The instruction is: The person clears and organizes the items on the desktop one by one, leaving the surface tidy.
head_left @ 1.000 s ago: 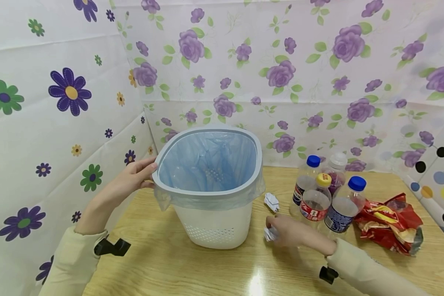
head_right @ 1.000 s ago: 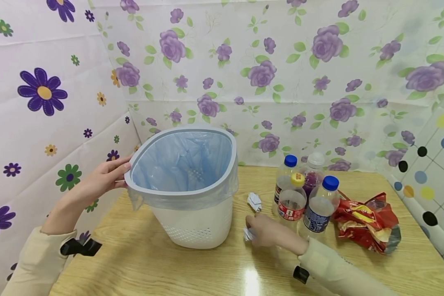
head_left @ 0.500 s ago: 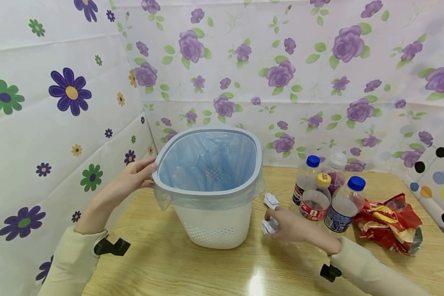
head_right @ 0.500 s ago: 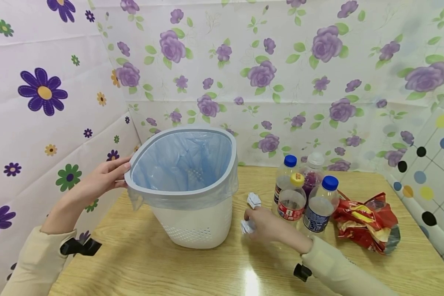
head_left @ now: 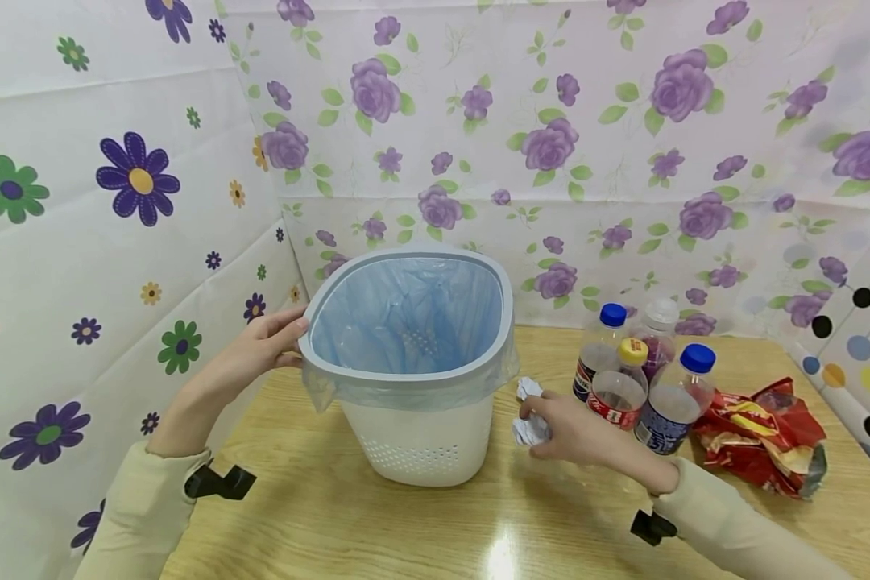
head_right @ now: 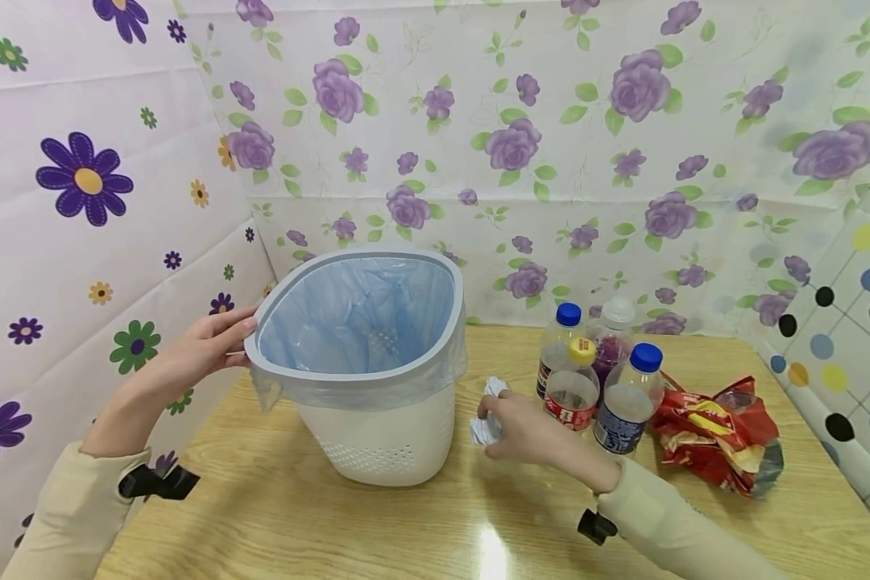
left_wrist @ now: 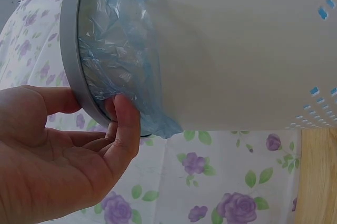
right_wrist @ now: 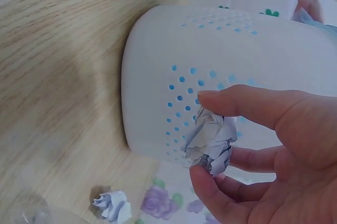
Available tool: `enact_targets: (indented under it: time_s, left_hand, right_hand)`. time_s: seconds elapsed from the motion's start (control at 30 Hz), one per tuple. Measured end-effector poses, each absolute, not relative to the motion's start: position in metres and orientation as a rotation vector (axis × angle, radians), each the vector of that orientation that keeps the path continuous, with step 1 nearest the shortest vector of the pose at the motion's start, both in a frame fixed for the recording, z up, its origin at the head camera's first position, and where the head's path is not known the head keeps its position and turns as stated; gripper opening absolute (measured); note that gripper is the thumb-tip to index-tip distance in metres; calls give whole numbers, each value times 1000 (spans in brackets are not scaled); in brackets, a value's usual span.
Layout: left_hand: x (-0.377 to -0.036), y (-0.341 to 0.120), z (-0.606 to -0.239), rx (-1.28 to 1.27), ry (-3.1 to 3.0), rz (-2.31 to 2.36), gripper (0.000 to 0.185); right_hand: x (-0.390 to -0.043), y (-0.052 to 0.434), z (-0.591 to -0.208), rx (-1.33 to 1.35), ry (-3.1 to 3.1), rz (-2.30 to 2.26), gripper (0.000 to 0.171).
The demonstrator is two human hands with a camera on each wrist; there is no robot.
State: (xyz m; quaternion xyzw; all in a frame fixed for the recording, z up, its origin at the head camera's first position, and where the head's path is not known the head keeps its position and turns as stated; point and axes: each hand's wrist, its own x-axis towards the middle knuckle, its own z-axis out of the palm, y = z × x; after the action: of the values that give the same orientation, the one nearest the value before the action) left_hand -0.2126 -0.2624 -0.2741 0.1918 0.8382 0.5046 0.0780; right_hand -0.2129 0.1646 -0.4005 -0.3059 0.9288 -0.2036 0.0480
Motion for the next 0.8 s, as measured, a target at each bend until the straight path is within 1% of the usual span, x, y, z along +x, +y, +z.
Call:
enact_targets:
  time_s: [0.8]
  left_hand:
    - [-213, -263, -274, 585, 2490, 1528, 56]
  right_hand:
    - [-211, 166, -383, -919, 2936, -640, 40]
